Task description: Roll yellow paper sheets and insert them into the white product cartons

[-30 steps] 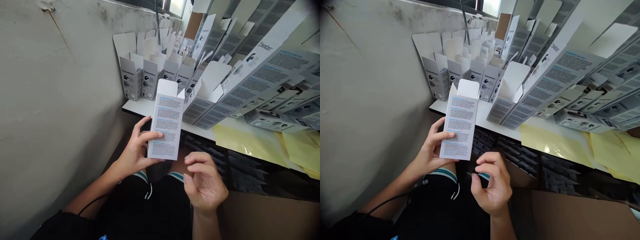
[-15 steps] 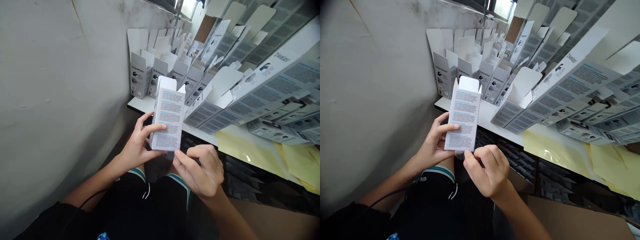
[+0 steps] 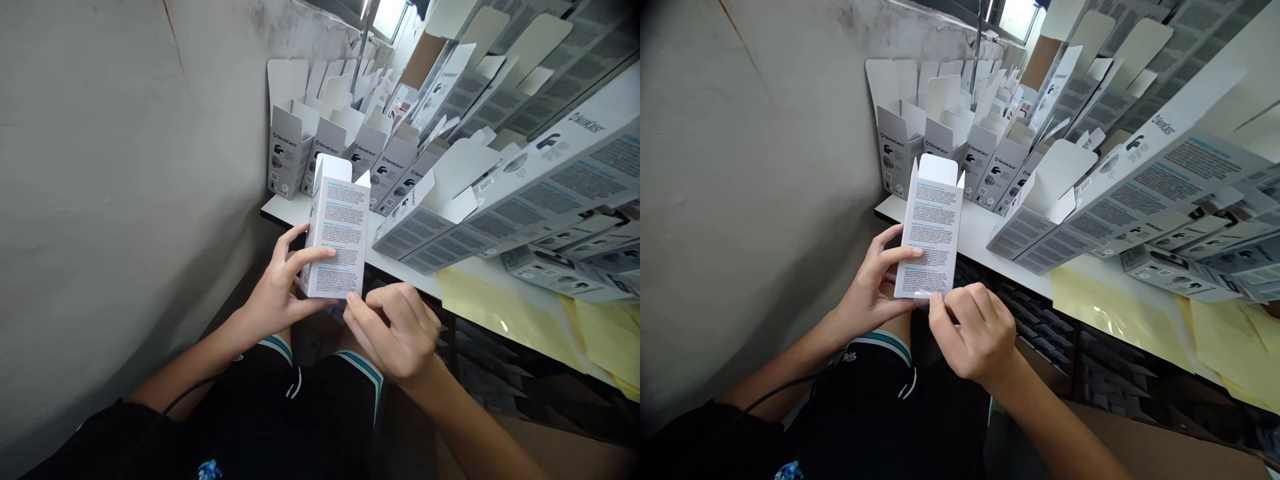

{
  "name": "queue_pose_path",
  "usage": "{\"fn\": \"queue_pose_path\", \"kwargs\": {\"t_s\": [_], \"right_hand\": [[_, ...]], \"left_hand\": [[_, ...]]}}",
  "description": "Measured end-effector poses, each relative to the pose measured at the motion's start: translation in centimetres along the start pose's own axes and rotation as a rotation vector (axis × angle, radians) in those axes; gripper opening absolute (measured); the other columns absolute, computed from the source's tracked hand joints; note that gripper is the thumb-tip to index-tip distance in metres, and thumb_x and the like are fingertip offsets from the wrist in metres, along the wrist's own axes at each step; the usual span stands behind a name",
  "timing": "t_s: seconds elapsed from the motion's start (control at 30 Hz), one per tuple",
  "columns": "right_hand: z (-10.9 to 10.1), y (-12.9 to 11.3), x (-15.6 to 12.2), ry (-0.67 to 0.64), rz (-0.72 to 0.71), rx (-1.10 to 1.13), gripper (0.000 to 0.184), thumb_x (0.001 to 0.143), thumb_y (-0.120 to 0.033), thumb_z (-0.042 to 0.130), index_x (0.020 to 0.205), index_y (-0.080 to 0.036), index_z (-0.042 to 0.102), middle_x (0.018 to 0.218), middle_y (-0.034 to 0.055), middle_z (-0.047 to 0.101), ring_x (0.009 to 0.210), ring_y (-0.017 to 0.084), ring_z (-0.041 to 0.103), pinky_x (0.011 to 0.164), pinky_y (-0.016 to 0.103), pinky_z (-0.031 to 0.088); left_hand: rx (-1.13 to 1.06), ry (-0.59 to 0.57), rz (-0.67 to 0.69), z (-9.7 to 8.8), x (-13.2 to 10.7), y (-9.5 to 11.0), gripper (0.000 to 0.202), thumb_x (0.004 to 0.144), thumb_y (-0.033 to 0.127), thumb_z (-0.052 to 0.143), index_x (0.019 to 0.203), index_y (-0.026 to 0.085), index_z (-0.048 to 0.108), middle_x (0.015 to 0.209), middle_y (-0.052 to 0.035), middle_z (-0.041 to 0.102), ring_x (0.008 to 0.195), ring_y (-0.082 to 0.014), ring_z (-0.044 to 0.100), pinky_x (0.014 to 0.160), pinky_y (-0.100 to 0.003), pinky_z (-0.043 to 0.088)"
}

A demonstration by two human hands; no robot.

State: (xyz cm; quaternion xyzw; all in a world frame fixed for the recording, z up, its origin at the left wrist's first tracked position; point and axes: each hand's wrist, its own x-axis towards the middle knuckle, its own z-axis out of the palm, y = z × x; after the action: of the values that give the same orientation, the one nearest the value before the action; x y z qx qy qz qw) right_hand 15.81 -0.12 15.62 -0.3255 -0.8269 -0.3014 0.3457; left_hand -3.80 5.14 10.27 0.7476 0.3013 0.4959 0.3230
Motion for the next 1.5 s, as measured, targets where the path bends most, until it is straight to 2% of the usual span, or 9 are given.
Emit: {"fn": "queue_pose_path", "kwargs": {"t_s": [0.43, 0.63, 0.8, 1.03, 1.17, 1.27, 1.37, 1.5], "right_hand": [[0.7, -0.2, -0.6, -0.021, 0.010, 0.025, 0.013, 0.083, -0.004, 0.068, 0.090, -0.014, 0.065, 0.067, 0.0026, 0.058, 0.066, 0.016, 0.047, 0.054, 0.026, 0.037], [0.5, -0.2, -0.3, -0.088, 0.026, 0.041, 0.008, 0.087, -0.005, 0.066, 0.088, -0.013, 0.068, 0.067, 0.0026, 0.059, 0.065, 0.015, 0.046, 0.053, 0.027, 0.035], [0.2, 0.0, 0.0, -0.152, 0.038, 0.066, 0.009, 0.086, -0.005, 0.066, 0.085, -0.012, 0.070, 0.063, 0.0018, 0.057, 0.062, 0.015, 0.042, 0.052, 0.030, 0.031], [-0.1, 0.2, 0.1, -0.214, 0.076, 0.157, 0.010, 0.089, -0.005, 0.064, 0.087, -0.012, 0.071, 0.069, 0.0044, 0.061, 0.067, 0.017, 0.047, 0.055, 0.029, 0.037], [-0.9, 0.6, -0.5, -0.298, 0.145, 0.287, 0.012, 0.089, -0.012, 0.067, 0.101, -0.009, 0.071, 0.080, 0.0080, 0.062, 0.074, 0.019, 0.051, 0.060, 0.030, 0.045], [-1.2, 0.8, -1.0, -0.207, 0.269, 0.475, 0.021, 0.091, -0.018, 0.068, 0.111, -0.011, 0.070, 0.082, 0.0065, 0.058, 0.075, 0.019, 0.051, 0.062, 0.031, 0.047], [-0.7, 0.7, -1.3, -0.060, 0.394, 0.601, 0.015, 0.091, -0.014, 0.067, 0.105, -0.018, 0.071, 0.083, 0.0038, 0.054, 0.076, 0.017, 0.051, 0.064, 0.031, 0.047], [0.4, 0.1, -1.3, 0.004, 0.410, 0.593, 0.015, 0.088, -0.009, 0.071, 0.096, -0.022, 0.074, 0.085, 0.0028, 0.052, 0.077, 0.016, 0.051, 0.063, 0.031, 0.048]], "left_hand": [[-0.033, -0.005, -0.053, 0.0, 0.0, -0.1, 0.067, 0.076, 0.027, 0.085, 0.134, 0.038, 0.054, 0.160, -0.0060, 0.024, 0.130, -0.0331, 0.057, 0.072, -0.033, 0.071], [-0.009, -0.001, -0.046, 0.1, 0.1, 0.0, 0.066, 0.077, 0.024, 0.084, 0.134, 0.037, 0.054, 0.159, -0.0062, 0.025, 0.138, -0.0351, 0.050, 0.075, -0.032, 0.071], [-0.003, 0.001, -0.048, 0.1, 0.1, 0.3, 0.064, 0.078, 0.026, 0.083, 0.133, 0.038, 0.054, 0.159, -0.0061, 0.025, 0.133, -0.0329, 0.054, 0.074, -0.033, 0.071], [0.006, -0.005, -0.067, 0.1, -0.1, 0.4, 0.064, 0.078, 0.027, 0.084, 0.133, 0.038, 0.054, 0.159, -0.0051, 0.025, 0.136, -0.0328, 0.052, 0.075, -0.034, 0.071], [-0.012, 0.002, -0.073, 0.1, 0.0, 0.5, 0.064, 0.078, 0.027, 0.084, 0.133, 0.039, 0.054, 0.158, -0.0048, 0.025, 0.133, -0.0312, 0.054, 0.074, -0.033, 0.071], [-0.028, -0.002, -0.074, 0.0, 0.0, 0.5, 0.066, 0.079, 0.023, 0.083, 0.135, 0.040, 0.052, 0.159, -0.0043, 0.025, 0.131, -0.0297, 0.057, 0.074, -0.032, 0.071], [-0.017, -0.015, -0.073, 0.1, -0.2, 0.6, 0.068, 0.079, 0.019, 0.082, 0.136, 0.041, 0.051, 0.159, -0.0040, 0.024, 0.130, -0.0296, 0.057, 0.074, -0.032, 0.071], [-0.033, -0.023, -0.065, 0.3, -0.4, 1.0, 0.065, 0.080, 0.020, 0.080, 0.135, 0.041, 0.052, 0.159, -0.0039, 0.025, 0.131, -0.0305, 0.056, 0.074, -0.032, 0.070]]}}
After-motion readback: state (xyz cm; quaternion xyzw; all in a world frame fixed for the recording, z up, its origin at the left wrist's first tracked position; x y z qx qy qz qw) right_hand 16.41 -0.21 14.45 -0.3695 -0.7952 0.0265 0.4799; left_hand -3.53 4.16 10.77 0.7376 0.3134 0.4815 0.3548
